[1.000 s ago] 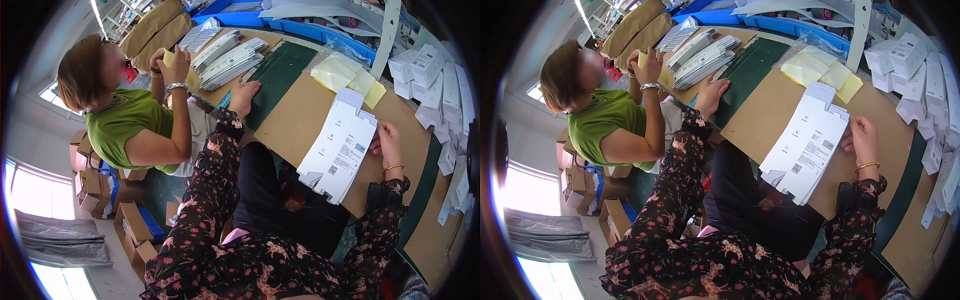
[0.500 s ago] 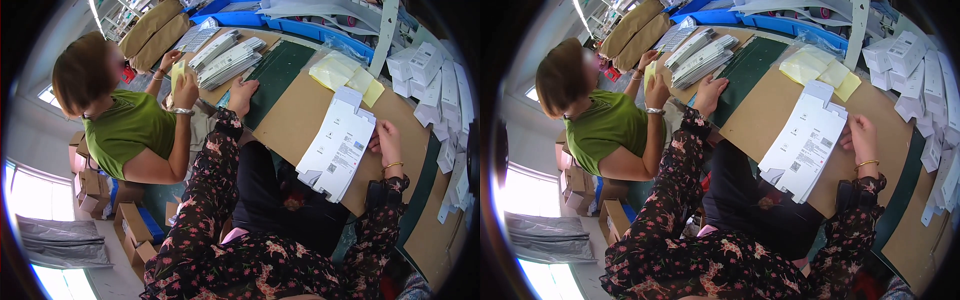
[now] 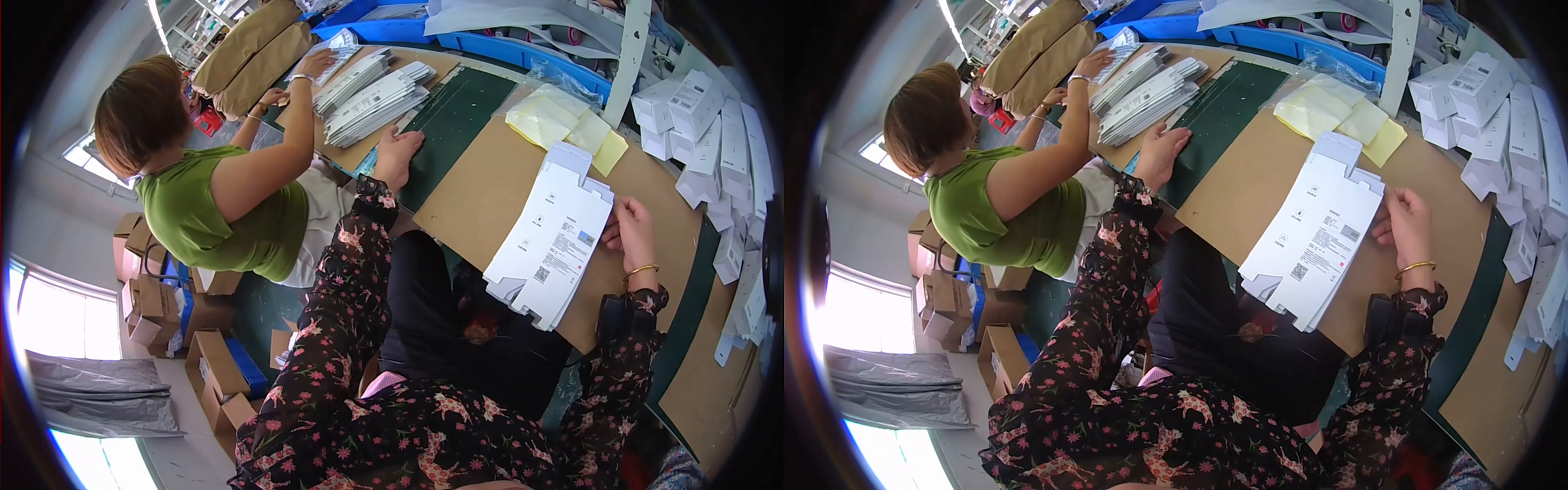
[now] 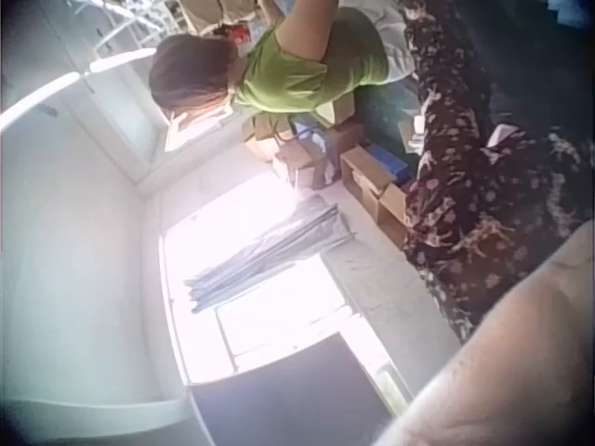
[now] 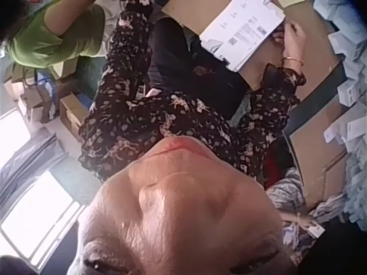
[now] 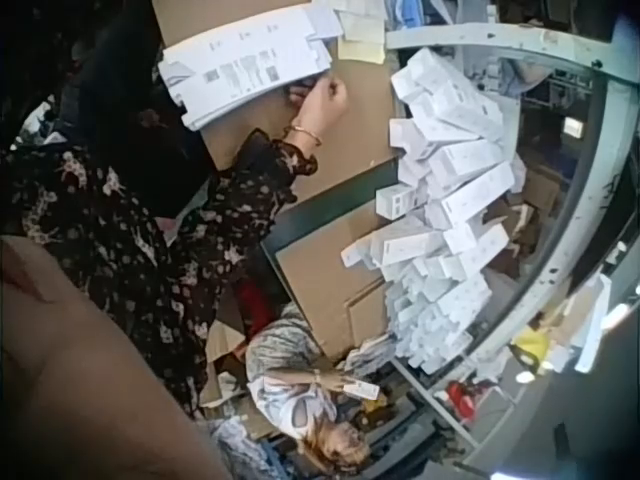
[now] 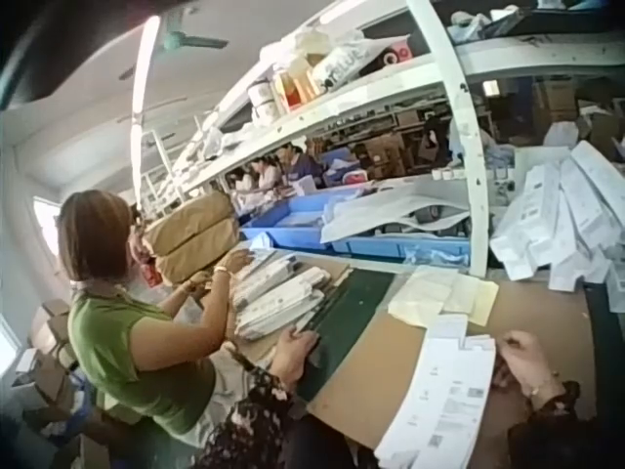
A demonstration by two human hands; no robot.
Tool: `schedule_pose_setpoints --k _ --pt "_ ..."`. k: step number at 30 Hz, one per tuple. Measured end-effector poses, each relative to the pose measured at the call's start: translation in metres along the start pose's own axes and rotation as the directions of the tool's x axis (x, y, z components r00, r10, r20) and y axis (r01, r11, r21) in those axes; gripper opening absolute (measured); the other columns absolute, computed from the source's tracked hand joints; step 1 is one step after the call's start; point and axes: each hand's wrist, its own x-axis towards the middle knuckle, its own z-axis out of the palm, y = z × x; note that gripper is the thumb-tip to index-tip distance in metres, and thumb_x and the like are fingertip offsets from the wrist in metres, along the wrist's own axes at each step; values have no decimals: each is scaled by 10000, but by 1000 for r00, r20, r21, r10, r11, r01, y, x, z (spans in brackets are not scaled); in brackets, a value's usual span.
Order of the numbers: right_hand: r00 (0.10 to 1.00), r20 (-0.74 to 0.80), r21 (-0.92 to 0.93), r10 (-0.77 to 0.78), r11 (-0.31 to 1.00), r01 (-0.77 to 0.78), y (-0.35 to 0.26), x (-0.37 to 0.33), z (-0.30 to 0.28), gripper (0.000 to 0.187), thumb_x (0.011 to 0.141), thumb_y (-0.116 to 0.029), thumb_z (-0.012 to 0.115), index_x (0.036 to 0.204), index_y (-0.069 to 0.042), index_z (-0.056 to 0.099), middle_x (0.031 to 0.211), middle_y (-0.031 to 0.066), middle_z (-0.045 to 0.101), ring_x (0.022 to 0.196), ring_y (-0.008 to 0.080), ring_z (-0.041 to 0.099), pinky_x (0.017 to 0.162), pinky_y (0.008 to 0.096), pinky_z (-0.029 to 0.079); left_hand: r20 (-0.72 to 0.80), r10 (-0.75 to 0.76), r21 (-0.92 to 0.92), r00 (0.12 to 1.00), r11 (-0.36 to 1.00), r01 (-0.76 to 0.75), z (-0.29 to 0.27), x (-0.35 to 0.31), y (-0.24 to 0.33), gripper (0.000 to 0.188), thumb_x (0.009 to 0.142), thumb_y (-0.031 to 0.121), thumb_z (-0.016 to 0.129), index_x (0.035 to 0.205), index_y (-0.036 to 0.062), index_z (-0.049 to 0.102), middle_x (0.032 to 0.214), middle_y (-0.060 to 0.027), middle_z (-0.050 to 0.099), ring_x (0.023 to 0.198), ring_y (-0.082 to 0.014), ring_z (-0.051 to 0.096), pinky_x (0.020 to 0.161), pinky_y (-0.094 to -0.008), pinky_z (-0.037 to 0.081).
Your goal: The person sorts through a stack of cardboard boxes by hand, fans them out, and sets them down. They then peel stickers from a sheet and apply them one at a time to the back of each box.
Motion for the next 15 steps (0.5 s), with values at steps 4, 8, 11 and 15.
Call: schedule_pose_setpoints --k 4,8,11,15 --pt "1000 1 6 -2 1000 2 0 0 0 278 1045 -334 629 975 -67 660 773 26 663 522 112 624 433 218 455 9 0 9 1000 1000 0 1 -1 2 881 914 -25 712 1544 -184 117 1297 -252 533 1145 -302 651 1035 -341 549" --pt "1000 0 6 -4 1000 4 1 0 0 279 1045 -335 629 972 -67 659 775 28 665 522 112 625 433 217 454 10 2 14 1000 1000 -2 1 -2 2 877 915 -27 708 1539 -194 115 1285 -252 541 1143 -302 651 1036 -342 549" --pt "1000 3 9 -11 1000 11 1 1 0 279 1045 -335 629 969 -68 658 777 29 666 522 112 625 433 216 453 17 10 4 1000 1000 -10 1 -2 2 876 915 -29 706 1536 -199 113 1278 -252 545 1143 -303 650 1037 -342 549" --pt "1000 -7 -5 -3 1000 3 2 1 0 252 1061 -328 603 1001 -90 660 749 2 662 508 79 607 411 194 435 16 7 13 1000 1000 -8 2 -3 2 870 913 -32 705 1533 -204 120 1271 -253 548 1138 -304 653 1037 -343 550"
